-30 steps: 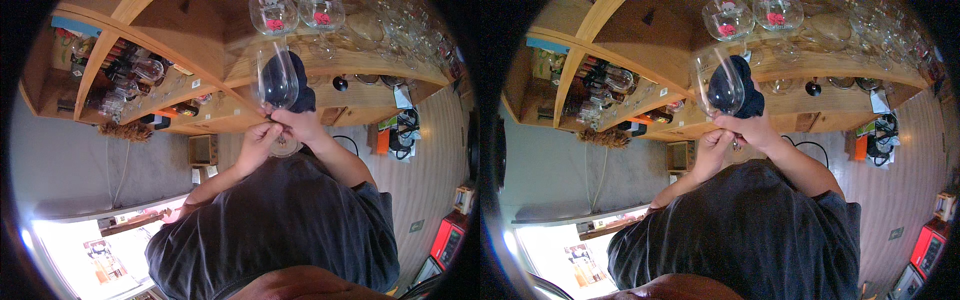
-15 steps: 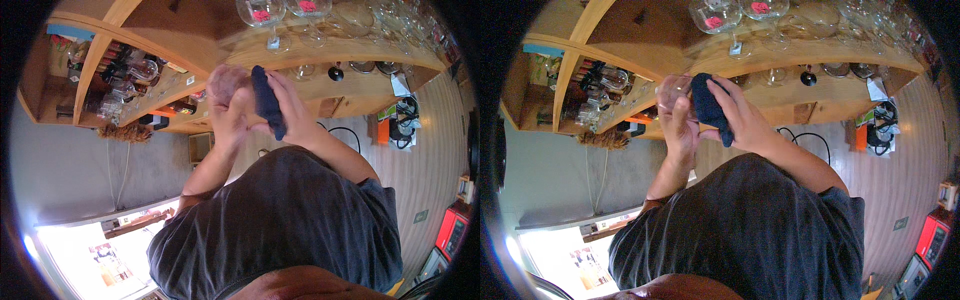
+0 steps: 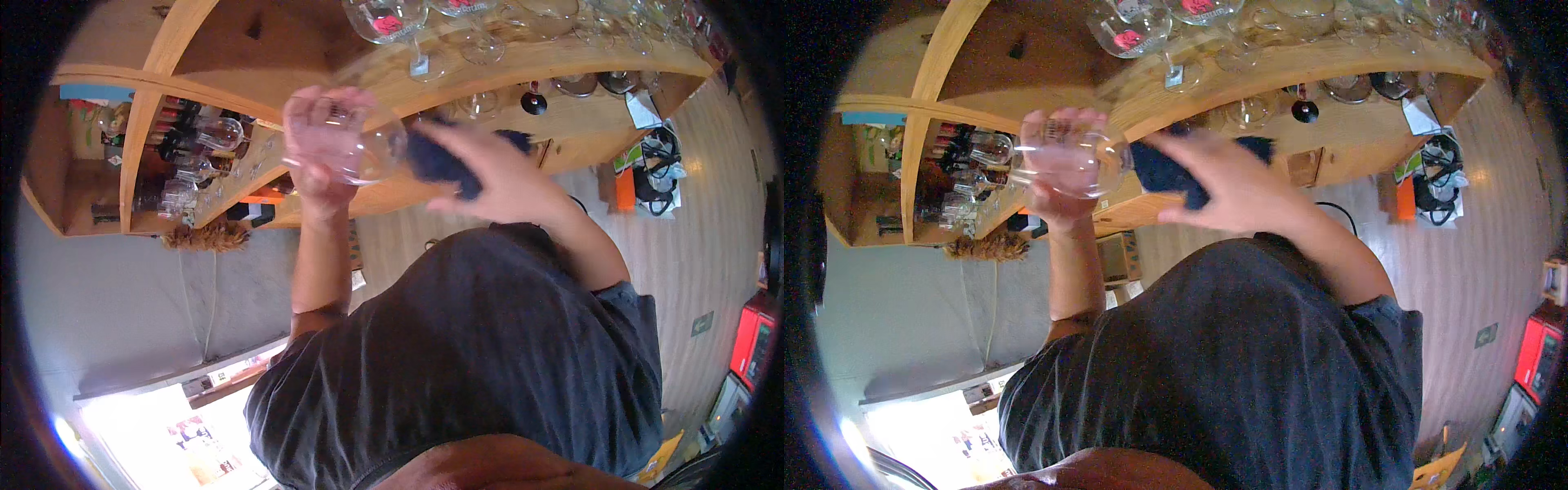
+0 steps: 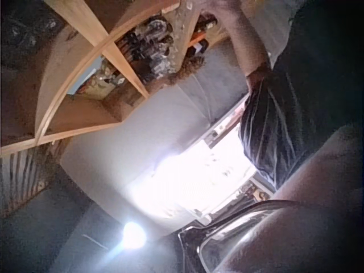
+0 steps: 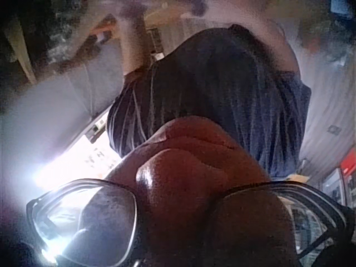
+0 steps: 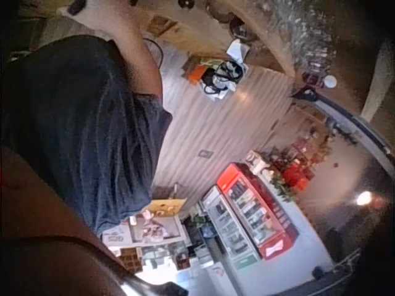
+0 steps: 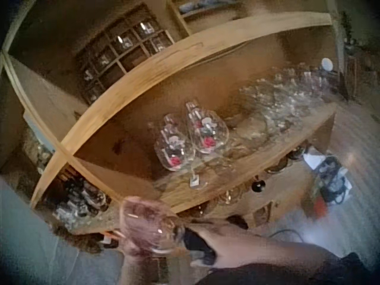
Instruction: The person wipes wine glasses and goblets with a cloth by hand and places them back onto wooden shelves.
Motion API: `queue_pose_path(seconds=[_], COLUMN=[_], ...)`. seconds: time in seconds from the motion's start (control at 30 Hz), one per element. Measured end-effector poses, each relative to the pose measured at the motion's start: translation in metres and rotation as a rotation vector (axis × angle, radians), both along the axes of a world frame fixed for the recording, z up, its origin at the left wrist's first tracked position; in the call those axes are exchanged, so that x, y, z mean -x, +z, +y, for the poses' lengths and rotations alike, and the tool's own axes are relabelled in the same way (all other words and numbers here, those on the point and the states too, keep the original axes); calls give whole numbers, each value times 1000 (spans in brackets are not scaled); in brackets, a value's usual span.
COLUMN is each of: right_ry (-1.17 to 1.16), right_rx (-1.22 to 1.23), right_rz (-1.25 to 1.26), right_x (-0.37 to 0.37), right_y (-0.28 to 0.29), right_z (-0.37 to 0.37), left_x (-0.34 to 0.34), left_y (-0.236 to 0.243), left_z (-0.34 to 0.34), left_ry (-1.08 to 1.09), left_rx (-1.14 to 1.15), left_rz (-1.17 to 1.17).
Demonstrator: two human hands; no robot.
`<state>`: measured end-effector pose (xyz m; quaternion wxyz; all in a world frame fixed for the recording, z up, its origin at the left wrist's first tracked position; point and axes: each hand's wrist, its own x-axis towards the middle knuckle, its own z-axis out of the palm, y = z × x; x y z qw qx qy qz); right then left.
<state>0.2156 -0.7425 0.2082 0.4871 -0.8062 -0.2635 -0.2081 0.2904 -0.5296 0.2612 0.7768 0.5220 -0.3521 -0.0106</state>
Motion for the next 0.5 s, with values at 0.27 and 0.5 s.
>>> queue_pose_path(seconds=[0.27, 0.5], right_ry=[991, 396], right_rx=[-181, -262], right_rz=[567, 724], right_x=[-28, -21], right_y=[-51, -28], right_z=[22, 20], left_x=[6, 0], left_y=[-13, -10], left_z=[-10, 6], left_ry=[-465, -226], left_rx=[-111, -105], left_rz=[114, 52])
